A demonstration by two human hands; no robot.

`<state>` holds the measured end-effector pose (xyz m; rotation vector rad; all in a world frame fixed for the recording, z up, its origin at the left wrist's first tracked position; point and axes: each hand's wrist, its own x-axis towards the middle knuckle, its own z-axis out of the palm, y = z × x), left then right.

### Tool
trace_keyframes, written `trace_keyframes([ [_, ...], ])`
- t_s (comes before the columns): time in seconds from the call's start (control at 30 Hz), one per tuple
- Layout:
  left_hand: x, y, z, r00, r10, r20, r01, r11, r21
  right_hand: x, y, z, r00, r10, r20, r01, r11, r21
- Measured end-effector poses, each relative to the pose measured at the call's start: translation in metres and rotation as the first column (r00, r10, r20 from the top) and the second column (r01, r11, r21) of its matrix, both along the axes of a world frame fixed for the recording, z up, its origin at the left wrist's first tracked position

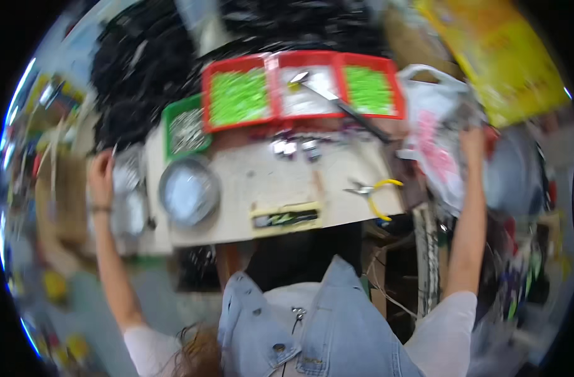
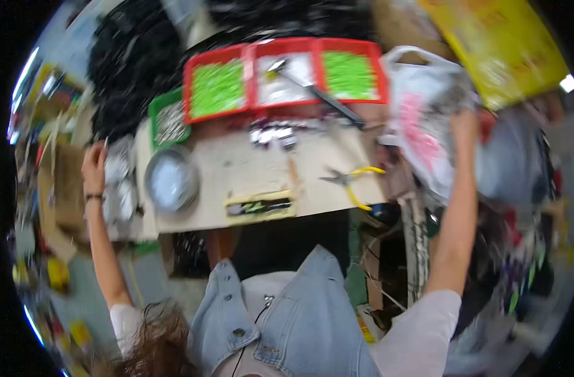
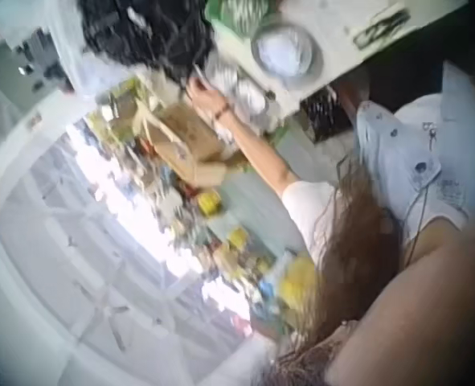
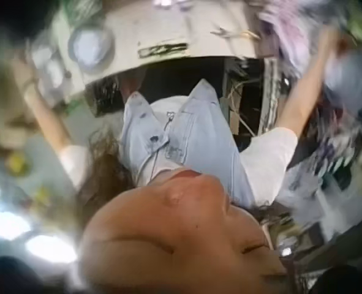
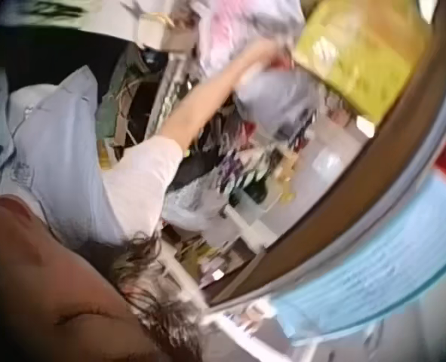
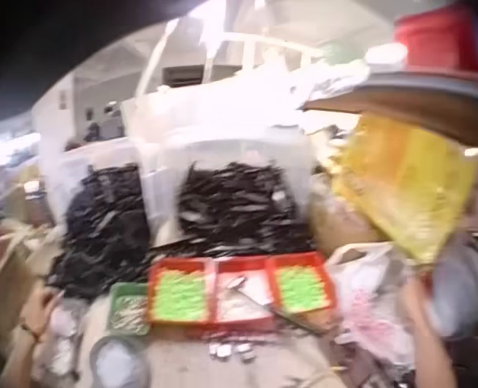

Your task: Assemble small electronic or mechanical components at a factory workbench using hand tools.

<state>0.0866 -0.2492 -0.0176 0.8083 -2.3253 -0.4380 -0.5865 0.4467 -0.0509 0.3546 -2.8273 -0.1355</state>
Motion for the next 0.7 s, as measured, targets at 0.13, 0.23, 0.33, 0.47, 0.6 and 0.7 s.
trace_keyframes([
  [0.13, -0.046, 0.131, 0.044, 0.997, -0.011, -0.07, 0.034, 0.938, 0.346, -0.094, 0.069, -0.031, 0.887, 0.462, -0.019, -0.462, 0.886, -0.044],
  [0.23, -0.052, 0.211, 0.064, 0.978, -0.108, 0.178, 0.029, 0.917, 0.397, -0.094, 0.047, -0.009, 0.968, 0.201, 0.147, -0.219, 0.969, 0.112],
  [0.33, -0.061, 0.235, 0.055, 0.935, -0.256, 0.246, 0.177, 0.937, 0.302, -0.082, 0.027, 0.002, 0.968, 0.18, 0.177, -0.2, 0.974, 0.103],
  [0.47, -0.066, 0.236, 0.028, 0.888, -0.255, 0.382, 0.275, 0.961, 0.002, -0.07, -0.008, -0.001, 0.947, 0.271, 0.171, -0.276, 0.961, 0.006],
  [0.6, -0.086, 0.235, 0.007, 0.821, -0.238, 0.519, 0.348, 0.929, -0.126, -0.078, 0.013, 0.005, 0.922, 0.229, 0.313, -0.205, 0.973, -0.107],
  [0.7, -0.101, 0.243, -0.009, 0.856, -0.259, 0.446, 0.342, 0.933, -0.114, -0.062, 0.038, 0.024, 0.973, 0.228, 0.046, -0.22, 0.967, -0.125],
])
